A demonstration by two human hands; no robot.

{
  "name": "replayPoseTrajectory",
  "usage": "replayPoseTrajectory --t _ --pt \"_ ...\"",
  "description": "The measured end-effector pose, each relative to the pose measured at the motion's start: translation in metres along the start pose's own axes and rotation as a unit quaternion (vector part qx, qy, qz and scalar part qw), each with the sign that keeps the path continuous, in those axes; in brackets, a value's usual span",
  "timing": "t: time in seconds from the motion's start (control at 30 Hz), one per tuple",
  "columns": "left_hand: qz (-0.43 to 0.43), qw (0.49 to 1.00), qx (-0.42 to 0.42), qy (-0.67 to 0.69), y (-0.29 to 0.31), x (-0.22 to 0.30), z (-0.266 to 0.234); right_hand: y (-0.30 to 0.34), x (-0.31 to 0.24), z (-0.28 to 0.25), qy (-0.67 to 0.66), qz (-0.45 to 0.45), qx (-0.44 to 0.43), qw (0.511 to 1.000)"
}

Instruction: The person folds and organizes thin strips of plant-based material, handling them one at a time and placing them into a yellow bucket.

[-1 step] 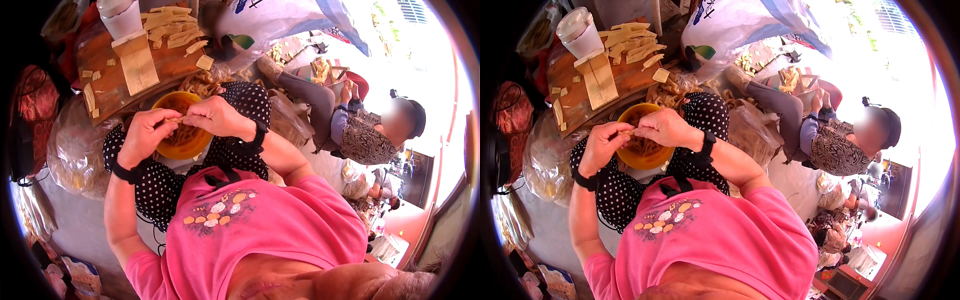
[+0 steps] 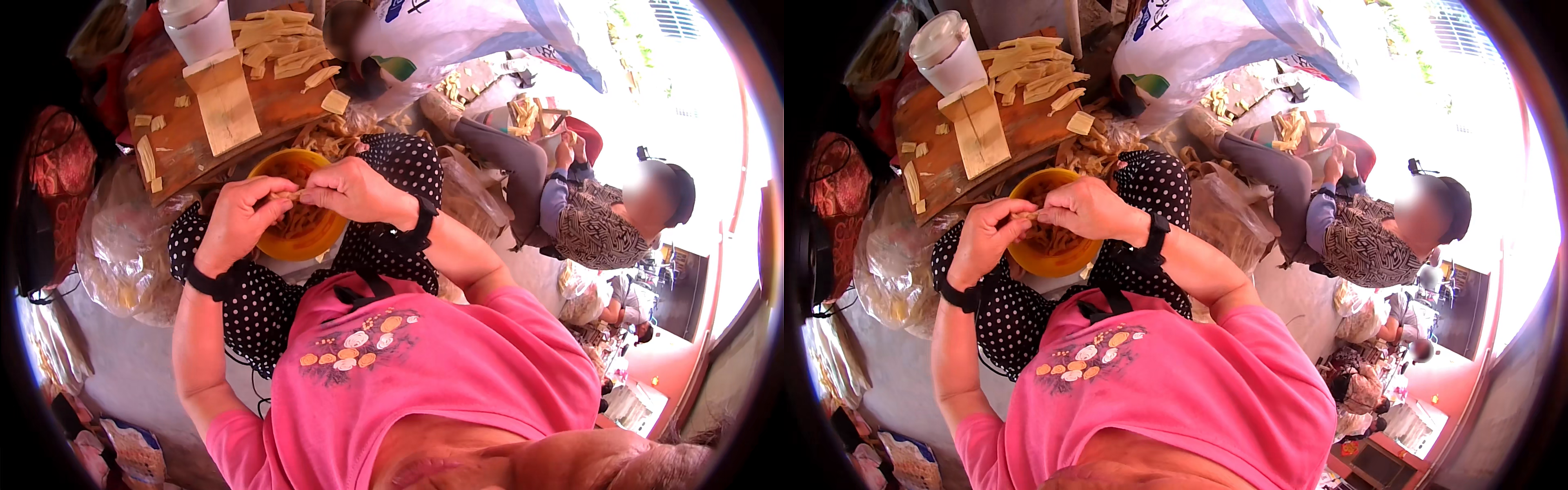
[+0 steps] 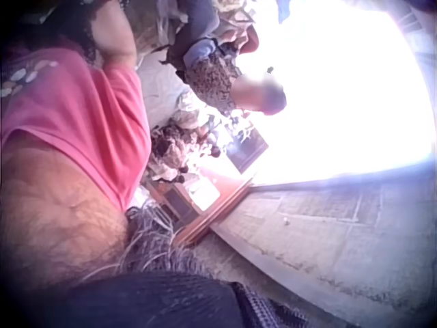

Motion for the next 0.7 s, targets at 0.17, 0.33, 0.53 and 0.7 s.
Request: replayPoseTrajectory --t 0.17,0.33,0.53,0.7 --pt "0.025 0.99 0.138 0.029 0.011 0.0 -0.02 -0.008 0.001 0.002 -0.049 0.043 0.018 0.998" --pt "-0.023 0.996 0.084 0.014 0.017 -0.024 -0.022 -0.012 0.006 0.002 -0.04 0.037 0.033 0.998" --pt "-0.009 0.994 0.097 -0.058 0.021 -0.021 -0.03 -0.015 0.006 -0.01 -0.048 0.052 0.038 0.997" --pt "0.15 0.958 0.188 -0.156 0.017 0.041 -0.036 -0.027 0.005 -0.004 -0.065 0.04 0.02 0.997"
Point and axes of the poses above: each hand's wrist, its own y-axis away from the middle knuckle, its own z-axis out of the palm, x = y × z, the point moved 8 cm from there along -y, towards the middle knuckle, and after that the axes turned 3 degrees about -y, right-handed, at the moved point
